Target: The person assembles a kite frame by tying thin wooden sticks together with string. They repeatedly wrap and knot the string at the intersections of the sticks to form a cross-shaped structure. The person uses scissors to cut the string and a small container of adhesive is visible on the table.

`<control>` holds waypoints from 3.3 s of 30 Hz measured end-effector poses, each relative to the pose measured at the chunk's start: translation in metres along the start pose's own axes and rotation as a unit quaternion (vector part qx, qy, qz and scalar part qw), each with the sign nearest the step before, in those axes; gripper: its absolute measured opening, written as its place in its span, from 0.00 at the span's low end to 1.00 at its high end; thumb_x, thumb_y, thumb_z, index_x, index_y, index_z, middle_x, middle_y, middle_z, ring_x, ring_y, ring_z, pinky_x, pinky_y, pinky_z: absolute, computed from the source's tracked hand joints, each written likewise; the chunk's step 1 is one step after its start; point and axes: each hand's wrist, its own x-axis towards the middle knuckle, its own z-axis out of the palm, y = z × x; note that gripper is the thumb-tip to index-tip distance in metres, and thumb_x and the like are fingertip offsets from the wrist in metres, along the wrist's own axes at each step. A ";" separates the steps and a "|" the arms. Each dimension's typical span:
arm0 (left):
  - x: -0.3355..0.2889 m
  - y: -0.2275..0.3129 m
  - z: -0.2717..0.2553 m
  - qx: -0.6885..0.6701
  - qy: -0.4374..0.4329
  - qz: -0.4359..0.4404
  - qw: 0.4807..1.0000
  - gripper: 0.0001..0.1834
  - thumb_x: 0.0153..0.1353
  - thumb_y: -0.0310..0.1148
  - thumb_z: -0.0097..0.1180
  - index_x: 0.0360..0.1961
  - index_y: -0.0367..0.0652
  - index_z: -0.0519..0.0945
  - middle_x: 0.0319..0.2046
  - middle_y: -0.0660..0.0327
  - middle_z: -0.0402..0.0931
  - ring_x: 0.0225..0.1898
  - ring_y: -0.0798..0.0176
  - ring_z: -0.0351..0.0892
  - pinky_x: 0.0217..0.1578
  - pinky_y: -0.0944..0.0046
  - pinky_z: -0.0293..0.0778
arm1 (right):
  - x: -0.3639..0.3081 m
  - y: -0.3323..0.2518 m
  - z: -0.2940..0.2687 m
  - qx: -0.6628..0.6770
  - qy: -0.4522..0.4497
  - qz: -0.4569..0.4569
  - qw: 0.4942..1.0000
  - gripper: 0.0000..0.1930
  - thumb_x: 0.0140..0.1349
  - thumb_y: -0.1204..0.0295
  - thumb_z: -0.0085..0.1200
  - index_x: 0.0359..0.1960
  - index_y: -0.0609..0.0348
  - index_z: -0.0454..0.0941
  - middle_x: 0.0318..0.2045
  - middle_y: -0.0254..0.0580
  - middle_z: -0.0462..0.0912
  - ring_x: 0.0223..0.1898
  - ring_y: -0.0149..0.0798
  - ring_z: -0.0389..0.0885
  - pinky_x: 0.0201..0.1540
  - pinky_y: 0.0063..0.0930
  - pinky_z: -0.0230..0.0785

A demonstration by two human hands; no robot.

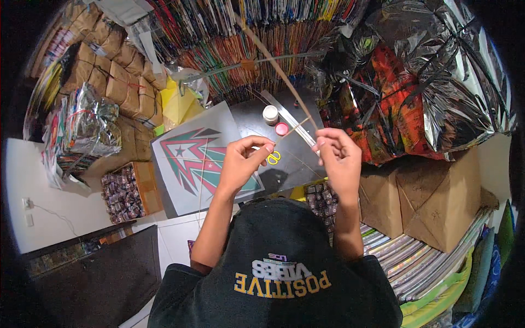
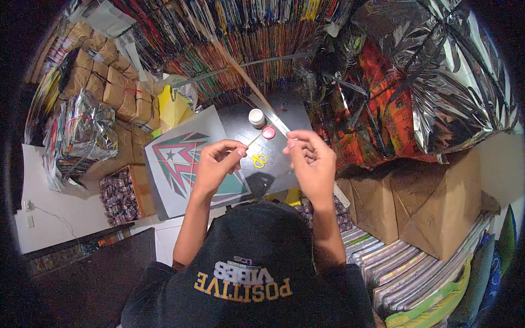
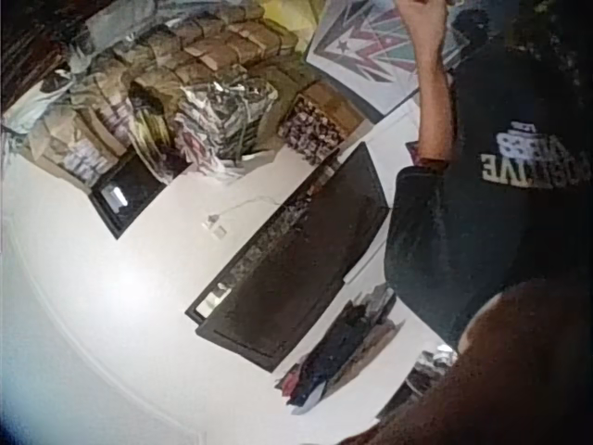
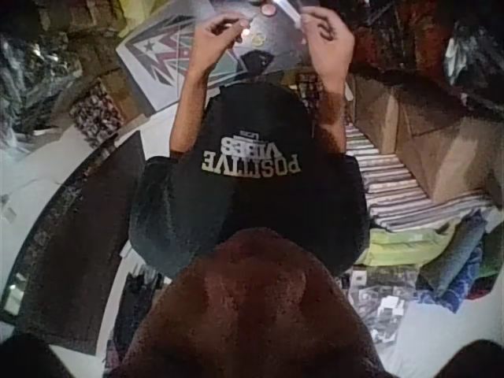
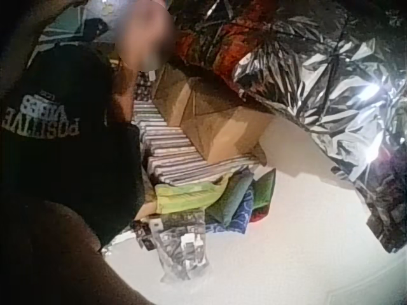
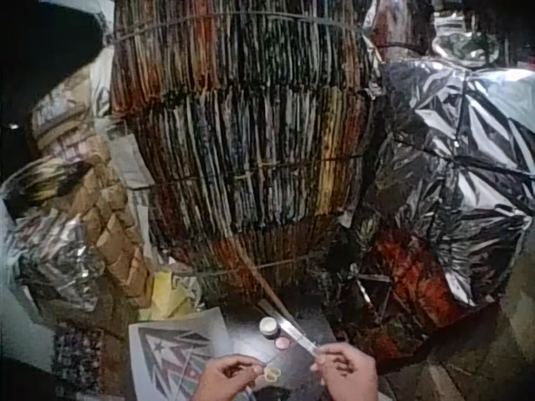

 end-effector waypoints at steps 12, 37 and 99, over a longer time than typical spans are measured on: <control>-0.003 0.000 0.016 -0.027 -0.052 0.086 0.995 0.09 0.62 0.31 0.67 0.41 0.37 0.86 0.27 0.68 0.81 0.25 0.80 0.71 0.25 0.76 0.64 | -0.012 0.006 0.016 0.021 -0.072 0.038 0.996 0.08 0.69 0.74 0.56 0.45 0.66 0.79 0.33 0.37 0.85 0.34 0.21 0.83 0.30 0.15 0.73; -0.002 0.006 0.018 -0.056 -0.036 0.071 0.995 0.09 0.62 0.30 0.67 0.40 0.38 0.87 0.31 0.63 0.85 0.28 0.74 0.78 0.29 0.73 0.74 | -0.018 0.002 0.024 0.016 -0.120 0.037 0.992 0.08 0.69 0.74 0.56 0.44 0.66 0.79 0.33 0.38 0.85 0.34 0.23 0.83 0.29 0.16 0.73; 0.021 -0.014 -0.015 -0.112 0.180 0.093 0.973 0.10 0.61 0.30 0.66 0.40 0.34 0.87 0.31 0.63 0.83 0.27 0.75 0.75 0.25 0.74 0.66 | 0.007 0.022 -0.005 -0.323 -0.002 -0.119 0.939 0.06 0.61 0.75 0.58 0.39 0.58 0.85 0.29 0.49 0.81 0.28 0.48 0.81 0.33 0.35 0.71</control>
